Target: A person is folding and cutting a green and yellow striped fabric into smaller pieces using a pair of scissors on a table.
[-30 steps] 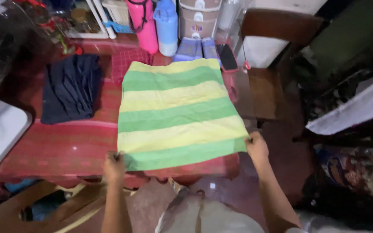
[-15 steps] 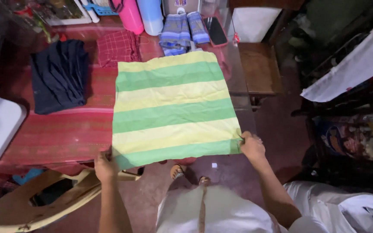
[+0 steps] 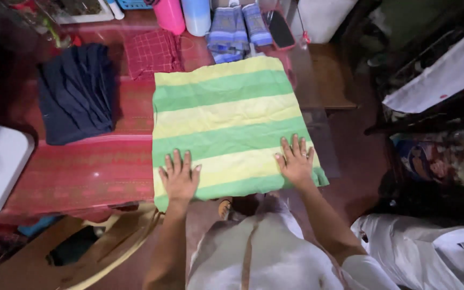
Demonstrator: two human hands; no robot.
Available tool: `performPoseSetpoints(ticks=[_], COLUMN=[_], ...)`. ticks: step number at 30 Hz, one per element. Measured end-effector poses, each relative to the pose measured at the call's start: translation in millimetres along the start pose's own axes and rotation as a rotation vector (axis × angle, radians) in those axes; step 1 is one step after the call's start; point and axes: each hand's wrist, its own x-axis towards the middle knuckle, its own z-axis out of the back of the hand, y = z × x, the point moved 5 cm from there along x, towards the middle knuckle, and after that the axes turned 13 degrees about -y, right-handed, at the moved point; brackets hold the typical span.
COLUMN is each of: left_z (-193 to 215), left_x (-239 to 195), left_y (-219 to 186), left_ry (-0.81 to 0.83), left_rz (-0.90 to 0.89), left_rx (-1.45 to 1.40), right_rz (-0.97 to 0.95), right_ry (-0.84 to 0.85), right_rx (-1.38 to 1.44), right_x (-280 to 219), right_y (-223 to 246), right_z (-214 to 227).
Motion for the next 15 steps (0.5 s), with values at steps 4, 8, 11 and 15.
performPoseSetpoints(ticks=[4, 8, 11, 15], left_z=[12.3, 9.5, 11.2, 10.9], left_x=[7.7, 9.0, 7.8, 6.1], left_y=[23.0, 37.6, 34.3, 34.9], left_ry=[0.096, 0.143, 0.153, 0.142], left_rz=[0.073, 0.179, 0.19, 0.191], left_rx=[0.075, 0.07, 0.065, 0.063], right_rz=[0.031, 0.068, 0.077, 0.073], right_ry=[-0.185, -0.229, -0.315, -0.33], right_rx=[-0.026, -0.021, -0.023, -0.031], right_x=[0.7, -0.9, -0.2, -3.4], right_y=[1.8, -1.0, 0.4, 3.6], right_z=[-1.8, -3.0, -1.8, 2.7])
